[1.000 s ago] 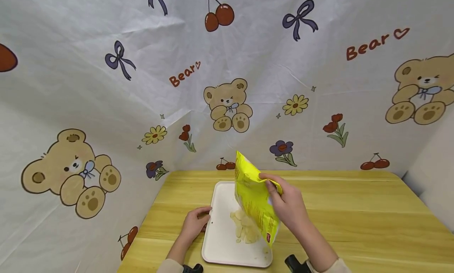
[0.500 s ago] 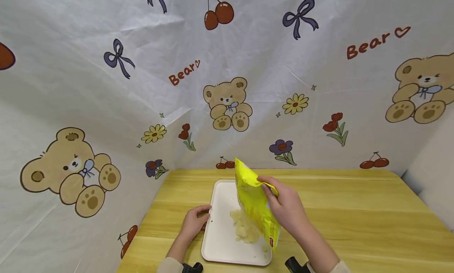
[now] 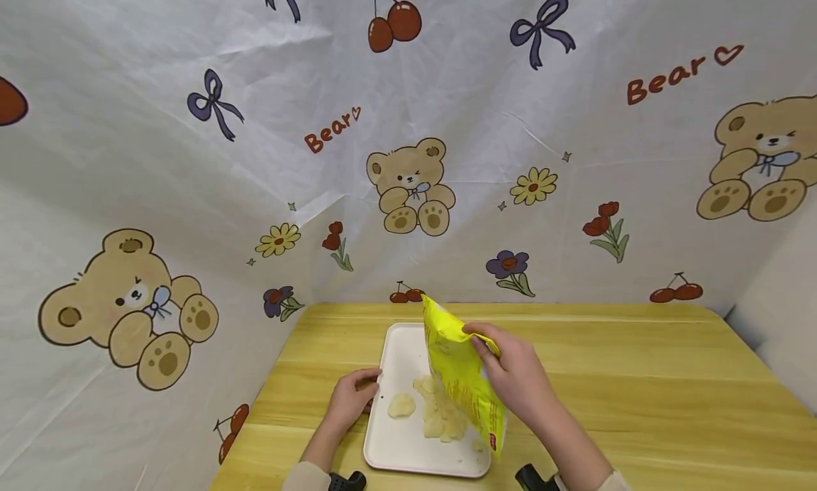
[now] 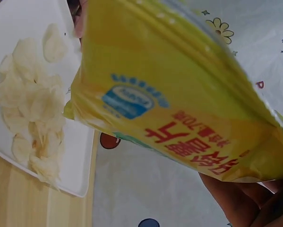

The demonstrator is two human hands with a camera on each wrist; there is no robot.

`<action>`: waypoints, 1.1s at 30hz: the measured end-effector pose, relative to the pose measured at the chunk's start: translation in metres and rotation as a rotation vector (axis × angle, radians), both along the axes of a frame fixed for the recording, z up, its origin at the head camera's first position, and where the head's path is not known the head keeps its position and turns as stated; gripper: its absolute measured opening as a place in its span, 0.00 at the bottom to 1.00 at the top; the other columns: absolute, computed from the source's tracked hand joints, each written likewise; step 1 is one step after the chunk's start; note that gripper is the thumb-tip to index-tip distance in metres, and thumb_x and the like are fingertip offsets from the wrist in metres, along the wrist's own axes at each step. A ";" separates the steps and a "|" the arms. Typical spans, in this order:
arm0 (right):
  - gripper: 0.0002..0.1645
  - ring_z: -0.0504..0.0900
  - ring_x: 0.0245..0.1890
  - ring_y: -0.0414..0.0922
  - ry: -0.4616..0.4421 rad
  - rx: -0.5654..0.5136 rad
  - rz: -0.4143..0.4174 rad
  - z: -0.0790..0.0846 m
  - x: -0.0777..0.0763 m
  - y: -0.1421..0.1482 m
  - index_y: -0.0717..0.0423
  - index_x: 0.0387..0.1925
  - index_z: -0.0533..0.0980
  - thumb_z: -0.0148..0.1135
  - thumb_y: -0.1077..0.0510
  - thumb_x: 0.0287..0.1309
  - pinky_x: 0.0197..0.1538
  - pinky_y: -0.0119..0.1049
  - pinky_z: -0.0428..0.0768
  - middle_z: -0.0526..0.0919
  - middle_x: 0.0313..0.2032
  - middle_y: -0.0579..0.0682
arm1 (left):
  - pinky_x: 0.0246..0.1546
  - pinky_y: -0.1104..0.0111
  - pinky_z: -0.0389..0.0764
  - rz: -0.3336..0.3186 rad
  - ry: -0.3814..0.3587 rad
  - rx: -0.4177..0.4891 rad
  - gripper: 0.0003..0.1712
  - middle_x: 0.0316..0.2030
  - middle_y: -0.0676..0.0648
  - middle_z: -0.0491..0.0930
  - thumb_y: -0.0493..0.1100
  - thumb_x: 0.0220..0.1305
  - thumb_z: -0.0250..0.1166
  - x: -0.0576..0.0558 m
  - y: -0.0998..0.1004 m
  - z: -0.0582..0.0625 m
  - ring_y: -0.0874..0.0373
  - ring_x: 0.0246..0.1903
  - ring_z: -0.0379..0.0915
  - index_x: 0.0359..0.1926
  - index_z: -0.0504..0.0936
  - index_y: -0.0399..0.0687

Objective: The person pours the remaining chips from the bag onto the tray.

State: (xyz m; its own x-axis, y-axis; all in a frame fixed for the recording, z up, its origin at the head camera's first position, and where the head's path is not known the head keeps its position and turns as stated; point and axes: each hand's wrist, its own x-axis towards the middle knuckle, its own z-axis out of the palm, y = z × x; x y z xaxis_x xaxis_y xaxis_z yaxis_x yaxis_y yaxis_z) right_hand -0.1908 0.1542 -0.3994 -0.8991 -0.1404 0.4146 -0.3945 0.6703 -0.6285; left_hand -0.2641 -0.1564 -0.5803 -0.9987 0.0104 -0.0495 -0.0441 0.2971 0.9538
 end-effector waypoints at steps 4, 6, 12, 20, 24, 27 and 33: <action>0.16 0.81 0.41 0.40 -0.022 -0.011 -0.004 -0.002 0.001 0.001 0.44 0.54 0.77 0.49 0.52 0.71 0.36 0.29 0.77 0.83 0.52 0.45 | 0.21 0.67 0.83 -0.009 0.011 0.008 0.17 0.36 0.43 0.84 0.37 0.61 0.63 0.000 0.000 0.001 0.59 0.21 0.79 0.52 0.83 0.47; 0.17 0.82 0.45 0.41 -0.029 -0.022 -0.009 -0.003 0.002 0.002 0.44 0.55 0.77 0.49 0.51 0.71 0.39 0.30 0.79 0.83 0.52 0.45 | 0.21 0.67 0.82 -0.010 0.011 0.010 0.17 0.35 0.43 0.84 0.37 0.61 0.63 0.000 0.001 0.001 0.59 0.21 0.78 0.52 0.83 0.48; 0.18 0.81 0.45 0.39 -0.015 -0.043 -0.023 -0.009 0.005 0.006 0.45 0.57 0.76 0.48 0.50 0.71 0.41 0.31 0.81 0.82 0.54 0.44 | 0.21 0.67 0.83 -0.007 0.014 0.006 0.17 0.39 0.42 0.83 0.38 0.62 0.63 0.000 0.002 0.001 0.59 0.22 0.79 0.52 0.83 0.48; 0.17 0.79 0.43 0.33 0.031 -0.075 0.013 -0.014 0.007 0.009 0.47 0.56 0.77 0.49 0.55 0.71 0.38 0.28 0.79 0.82 0.54 0.45 | 0.21 0.67 0.82 0.002 0.006 0.004 0.17 0.45 0.42 0.81 0.37 0.61 0.63 0.001 0.000 0.002 0.60 0.22 0.78 0.52 0.83 0.47; 0.17 0.78 0.48 0.30 0.072 -0.089 0.035 -0.015 0.008 0.011 0.47 0.56 0.77 0.52 0.60 0.68 0.41 0.23 0.79 0.82 0.54 0.45 | 0.21 0.67 0.83 -0.007 0.006 0.011 0.17 0.46 0.42 0.81 0.37 0.61 0.63 0.001 -0.001 0.002 0.60 0.23 0.78 0.52 0.82 0.47; 0.19 0.77 0.51 0.28 0.119 -0.096 0.066 -0.015 0.008 0.012 0.46 0.54 0.78 0.55 0.64 0.65 0.45 0.16 0.76 0.82 0.54 0.45 | 0.21 0.67 0.83 -0.010 0.008 0.011 0.17 0.46 0.42 0.80 0.37 0.61 0.63 0.000 -0.001 0.002 0.60 0.23 0.78 0.52 0.82 0.47; 0.21 0.74 0.56 0.27 0.177 -0.119 0.129 -0.019 0.009 0.015 0.45 0.51 0.79 0.56 0.69 0.62 0.51 0.12 0.73 0.81 0.55 0.48 | 0.20 0.67 0.83 -0.009 0.003 0.010 0.17 0.46 0.42 0.81 0.37 0.61 0.63 0.000 -0.001 -0.001 0.60 0.22 0.78 0.52 0.82 0.47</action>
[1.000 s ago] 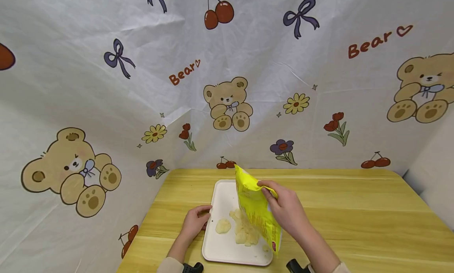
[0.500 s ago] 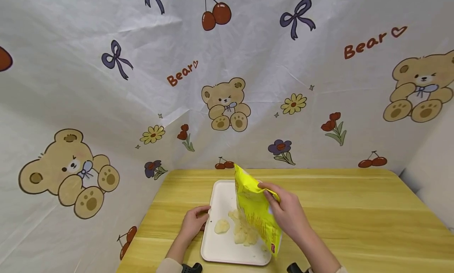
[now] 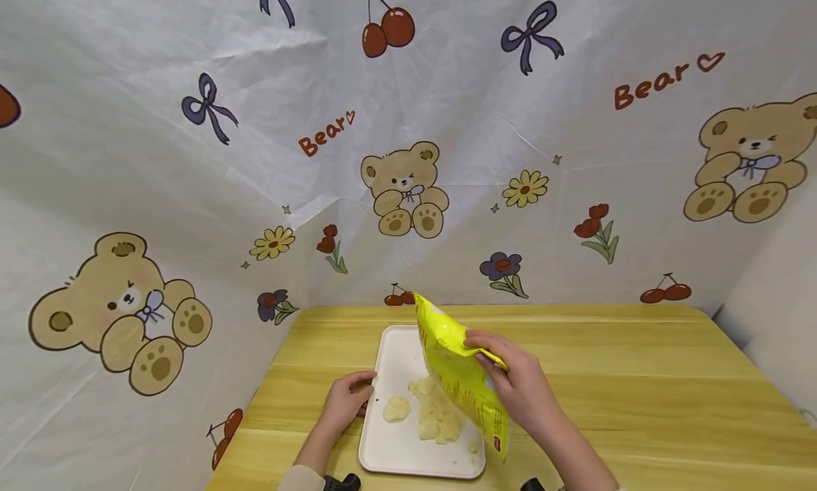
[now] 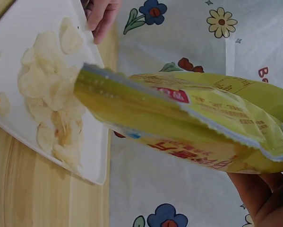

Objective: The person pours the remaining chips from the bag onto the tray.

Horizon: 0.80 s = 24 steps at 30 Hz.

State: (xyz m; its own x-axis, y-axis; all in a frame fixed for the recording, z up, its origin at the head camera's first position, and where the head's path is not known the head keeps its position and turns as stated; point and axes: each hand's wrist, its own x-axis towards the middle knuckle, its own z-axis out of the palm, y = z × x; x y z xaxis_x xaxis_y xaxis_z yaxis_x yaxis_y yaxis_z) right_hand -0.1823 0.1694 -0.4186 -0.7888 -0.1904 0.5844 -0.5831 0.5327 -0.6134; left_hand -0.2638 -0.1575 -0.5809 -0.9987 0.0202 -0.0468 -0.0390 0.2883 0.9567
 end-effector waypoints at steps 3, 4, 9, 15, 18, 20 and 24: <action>0.23 0.74 0.57 0.26 0.037 -0.007 0.014 -0.002 0.001 0.000 0.47 0.52 0.78 0.56 0.72 0.60 0.52 0.12 0.72 0.81 0.54 0.49 | 0.20 0.67 0.83 -0.007 0.003 -0.001 0.17 0.45 0.42 0.81 0.37 0.61 0.62 0.000 0.000 0.000 0.60 0.22 0.78 0.52 0.82 0.47; 0.24 0.74 0.57 0.26 0.053 -0.008 0.013 -0.002 0.002 0.000 0.47 0.53 0.78 0.56 0.73 0.60 0.52 0.12 0.72 0.81 0.54 0.49 | 0.20 0.67 0.83 -0.007 0.000 -0.003 0.17 0.45 0.42 0.81 0.37 0.61 0.62 0.000 0.000 0.000 0.60 0.22 0.78 0.52 0.82 0.47; 0.28 0.73 0.57 0.24 0.144 0.004 -0.004 -0.005 0.003 0.002 0.50 0.54 0.78 0.58 0.76 0.55 0.55 0.11 0.70 0.83 0.52 0.50 | 0.21 0.67 0.83 -0.009 -0.011 0.001 0.17 0.46 0.42 0.81 0.36 0.62 0.62 0.000 0.001 0.000 0.60 0.22 0.77 0.52 0.82 0.47; 0.33 0.70 0.60 0.24 0.177 0.021 -0.002 -0.011 0.003 0.007 0.53 0.56 0.77 0.58 0.80 0.51 0.58 0.12 0.68 0.82 0.54 0.50 | 0.21 0.67 0.83 -0.008 -0.022 0.010 0.17 0.47 0.41 0.80 0.36 0.61 0.62 -0.001 0.000 0.000 0.60 0.23 0.77 0.52 0.82 0.46; 0.34 0.68 0.61 0.23 0.180 0.053 -0.026 -0.013 0.004 0.010 0.52 0.57 0.77 0.58 0.80 0.51 0.58 0.11 0.67 0.81 0.55 0.48 | 0.21 0.67 0.82 -0.008 -0.023 0.001 0.17 0.47 0.42 0.80 0.36 0.61 0.63 -0.001 -0.001 0.000 0.60 0.22 0.77 0.52 0.82 0.46; 0.34 0.68 0.62 0.23 0.196 0.071 -0.048 -0.014 0.005 0.013 0.52 0.57 0.77 0.59 0.80 0.50 0.58 0.10 0.66 0.81 0.55 0.48 | 0.21 0.67 0.82 -0.015 -0.023 -0.001 0.18 0.47 0.42 0.80 0.36 0.61 0.63 -0.001 -0.001 0.000 0.60 0.22 0.77 0.53 0.82 0.46; 0.33 0.68 0.61 0.23 0.186 0.074 -0.078 -0.016 0.006 0.018 0.51 0.55 0.78 0.60 0.79 0.51 0.58 0.09 0.64 0.81 0.54 0.48 | 0.21 0.67 0.82 -0.028 -0.016 0.006 0.18 0.48 0.41 0.80 0.36 0.61 0.63 -0.001 -0.002 0.001 0.60 0.22 0.77 0.54 0.81 0.46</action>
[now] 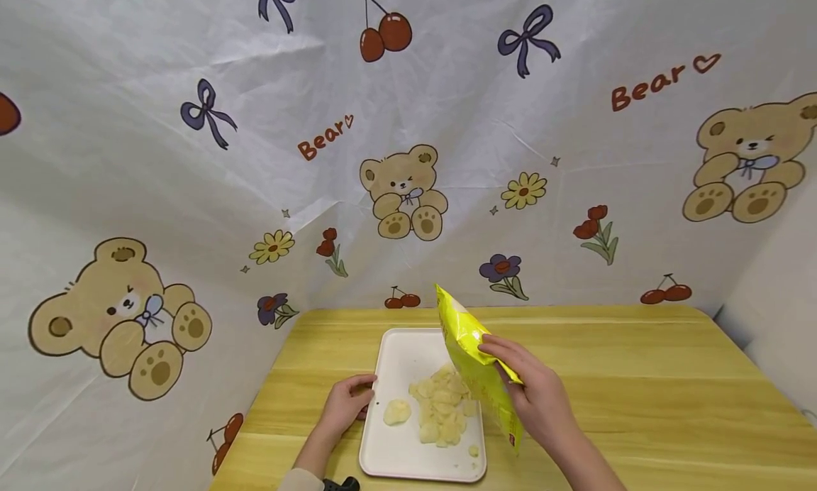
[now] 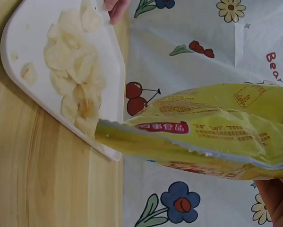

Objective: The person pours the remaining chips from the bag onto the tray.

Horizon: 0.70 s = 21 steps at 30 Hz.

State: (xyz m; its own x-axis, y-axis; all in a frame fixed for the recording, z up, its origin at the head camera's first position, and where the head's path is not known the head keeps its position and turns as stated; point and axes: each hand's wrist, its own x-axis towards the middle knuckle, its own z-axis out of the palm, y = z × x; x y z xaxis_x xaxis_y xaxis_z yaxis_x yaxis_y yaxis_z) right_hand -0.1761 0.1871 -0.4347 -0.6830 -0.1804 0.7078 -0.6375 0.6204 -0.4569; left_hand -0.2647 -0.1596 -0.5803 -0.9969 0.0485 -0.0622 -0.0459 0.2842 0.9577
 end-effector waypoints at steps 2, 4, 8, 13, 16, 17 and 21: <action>0.32 0.67 0.61 0.23 -0.018 -0.006 -0.011 -0.001 0.001 0.002 0.50 0.55 0.78 0.59 0.79 0.51 0.58 0.09 0.64 0.81 0.54 0.48 | 0.21 0.67 0.82 -0.002 -0.003 0.011 0.18 0.47 0.41 0.80 0.36 0.61 0.63 0.000 0.000 0.000 0.60 0.22 0.77 0.54 0.81 0.45; 0.32 0.67 0.61 0.23 -0.025 -0.012 -0.019 -0.002 0.001 0.004 0.49 0.54 0.78 0.59 0.78 0.52 0.59 0.10 0.64 0.81 0.54 0.48 | 0.21 0.67 0.82 0.000 -0.005 0.014 0.19 0.47 0.41 0.80 0.36 0.61 0.63 0.000 0.000 0.000 0.60 0.22 0.77 0.54 0.81 0.46; 0.32 0.67 0.61 0.23 -0.012 -0.007 -0.036 -0.002 0.002 0.006 0.49 0.54 0.78 0.60 0.79 0.51 0.58 0.09 0.65 0.80 0.55 0.49 | 0.21 0.68 0.82 0.003 -0.010 0.015 0.18 0.46 0.41 0.81 0.36 0.61 0.63 0.001 0.000 0.000 0.61 0.22 0.77 0.53 0.81 0.46; 0.31 0.68 0.60 0.23 -0.018 -0.018 -0.042 -0.004 0.003 0.009 0.48 0.53 0.79 0.61 0.77 0.52 0.57 0.09 0.66 0.80 0.55 0.49 | 0.21 0.68 0.82 0.004 -0.012 0.018 0.18 0.46 0.42 0.81 0.37 0.61 0.64 0.002 0.000 0.001 0.61 0.22 0.77 0.53 0.82 0.46; 0.31 0.68 0.60 0.22 -0.008 -0.013 -0.054 -0.005 0.003 0.012 0.48 0.53 0.79 0.60 0.78 0.51 0.56 0.09 0.65 0.80 0.55 0.50 | 0.21 0.67 0.82 0.007 -0.005 0.022 0.18 0.46 0.42 0.81 0.37 0.61 0.64 0.001 0.001 0.002 0.61 0.22 0.77 0.53 0.82 0.46; 0.32 0.68 0.60 0.21 0.001 -0.011 -0.060 -0.006 0.002 0.014 0.48 0.53 0.79 0.60 0.79 0.50 0.56 0.08 0.65 0.80 0.55 0.50 | 0.21 0.67 0.82 0.008 -0.004 0.023 0.18 0.46 0.42 0.81 0.37 0.61 0.64 0.001 0.001 0.002 0.61 0.22 0.77 0.53 0.82 0.46; 0.33 0.66 0.60 0.20 0.008 -0.004 -0.088 -0.008 0.003 0.019 0.48 0.52 0.79 0.60 0.80 0.49 0.56 0.07 0.63 0.80 0.54 0.51 | 0.21 0.67 0.82 0.006 0.002 0.028 0.19 0.47 0.41 0.80 0.37 0.61 0.64 0.001 0.001 0.000 0.60 0.22 0.77 0.54 0.81 0.46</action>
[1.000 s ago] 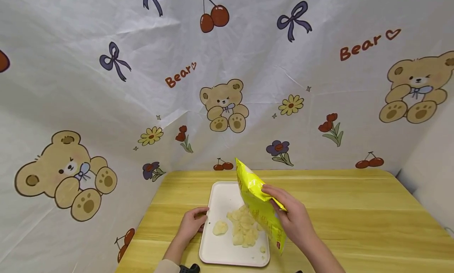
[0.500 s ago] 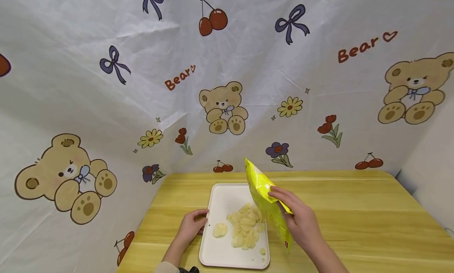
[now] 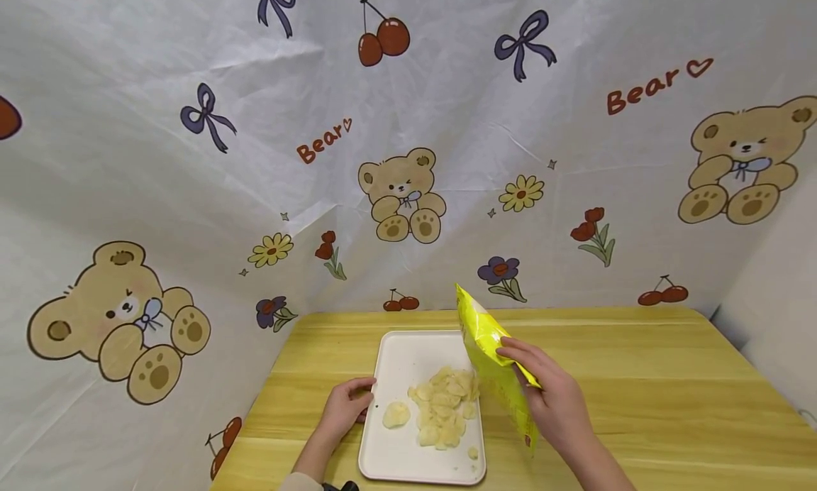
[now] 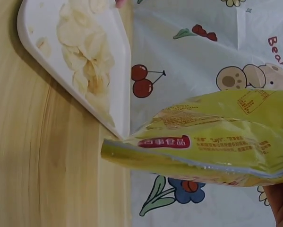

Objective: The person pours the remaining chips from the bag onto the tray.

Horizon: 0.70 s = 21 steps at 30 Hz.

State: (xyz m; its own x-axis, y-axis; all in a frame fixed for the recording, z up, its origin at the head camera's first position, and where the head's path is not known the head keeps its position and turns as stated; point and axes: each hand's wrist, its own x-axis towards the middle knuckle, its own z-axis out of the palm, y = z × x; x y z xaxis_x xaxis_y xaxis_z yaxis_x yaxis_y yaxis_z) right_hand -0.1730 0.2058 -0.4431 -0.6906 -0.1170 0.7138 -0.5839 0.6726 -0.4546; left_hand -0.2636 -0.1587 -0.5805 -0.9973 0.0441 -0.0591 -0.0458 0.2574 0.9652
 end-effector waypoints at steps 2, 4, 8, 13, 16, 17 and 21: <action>0.33 0.66 0.60 0.19 0.013 0.010 -0.004 -0.001 0.000 0.003 0.48 0.51 0.80 0.61 0.81 0.47 0.56 0.07 0.63 0.81 0.54 0.52 | 0.21 0.67 0.82 -0.001 0.002 -0.001 0.19 0.47 0.41 0.80 0.36 0.61 0.64 0.000 0.000 -0.001 0.60 0.22 0.77 0.54 0.81 0.45; 0.33 0.65 0.60 0.19 0.014 0.023 -0.014 -0.002 -0.001 0.006 0.47 0.50 0.80 0.61 0.81 0.47 0.56 0.06 0.63 0.81 0.54 0.52 | 0.21 0.67 0.82 0.000 0.002 0.000 0.19 0.46 0.41 0.80 0.36 0.61 0.63 0.000 0.000 -0.001 0.60 0.21 0.77 0.54 0.81 0.45; 0.32 0.63 0.60 0.16 0.015 0.054 -0.049 -0.004 -0.001 0.011 0.46 0.48 0.80 0.61 0.80 0.47 0.55 0.05 0.61 0.81 0.54 0.50 | 0.21 0.67 0.82 0.000 0.000 -0.012 0.18 0.44 0.42 0.81 0.36 0.60 0.63 0.001 0.000 0.000 0.60 0.21 0.77 0.53 0.82 0.45; 0.32 0.61 0.59 0.14 -0.007 0.063 -0.095 -0.007 0.002 0.017 0.45 0.46 0.80 0.61 0.80 0.47 0.54 0.04 0.59 0.81 0.54 0.49 | 0.22 0.66 0.83 -0.003 -0.004 -0.018 0.18 0.46 0.43 0.80 0.36 0.61 0.63 0.000 0.000 0.000 0.60 0.22 0.77 0.53 0.82 0.46; 0.32 0.62 0.58 0.14 -0.040 0.051 -0.111 -0.010 0.005 0.020 0.44 0.45 0.80 0.61 0.81 0.46 0.53 0.03 0.59 0.80 0.54 0.49 | 0.22 0.66 0.83 -0.003 -0.003 -0.016 0.19 0.46 0.42 0.80 0.36 0.61 0.62 0.000 0.000 -0.001 0.60 0.22 0.77 0.53 0.81 0.47; 0.32 0.62 0.58 0.14 -0.053 0.050 -0.117 -0.011 0.005 0.021 0.44 0.46 0.80 0.61 0.81 0.46 0.53 0.03 0.59 0.80 0.55 0.49 | 0.22 0.66 0.83 -0.001 -0.003 -0.014 0.19 0.46 0.42 0.80 0.36 0.61 0.62 0.000 0.000 -0.001 0.60 0.22 0.77 0.53 0.81 0.47; 0.33 0.62 0.57 0.14 -0.097 0.044 -0.138 -0.014 0.008 0.024 0.44 0.46 0.80 0.61 0.81 0.46 0.50 0.02 0.60 0.79 0.55 0.49 | 0.22 0.67 0.83 -0.002 -0.001 -0.010 0.19 0.47 0.42 0.80 0.36 0.61 0.63 0.000 0.000 -0.002 0.60 0.22 0.78 0.54 0.81 0.46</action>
State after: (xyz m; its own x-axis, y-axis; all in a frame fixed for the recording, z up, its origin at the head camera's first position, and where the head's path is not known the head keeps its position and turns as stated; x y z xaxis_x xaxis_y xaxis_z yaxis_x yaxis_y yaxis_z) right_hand -0.1647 0.2301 -0.4575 -0.7678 -0.0457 0.6391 -0.4391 0.7639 -0.4729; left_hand -0.2635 -0.1587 -0.5822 -0.9971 0.0456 -0.0610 -0.0466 0.2676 0.9624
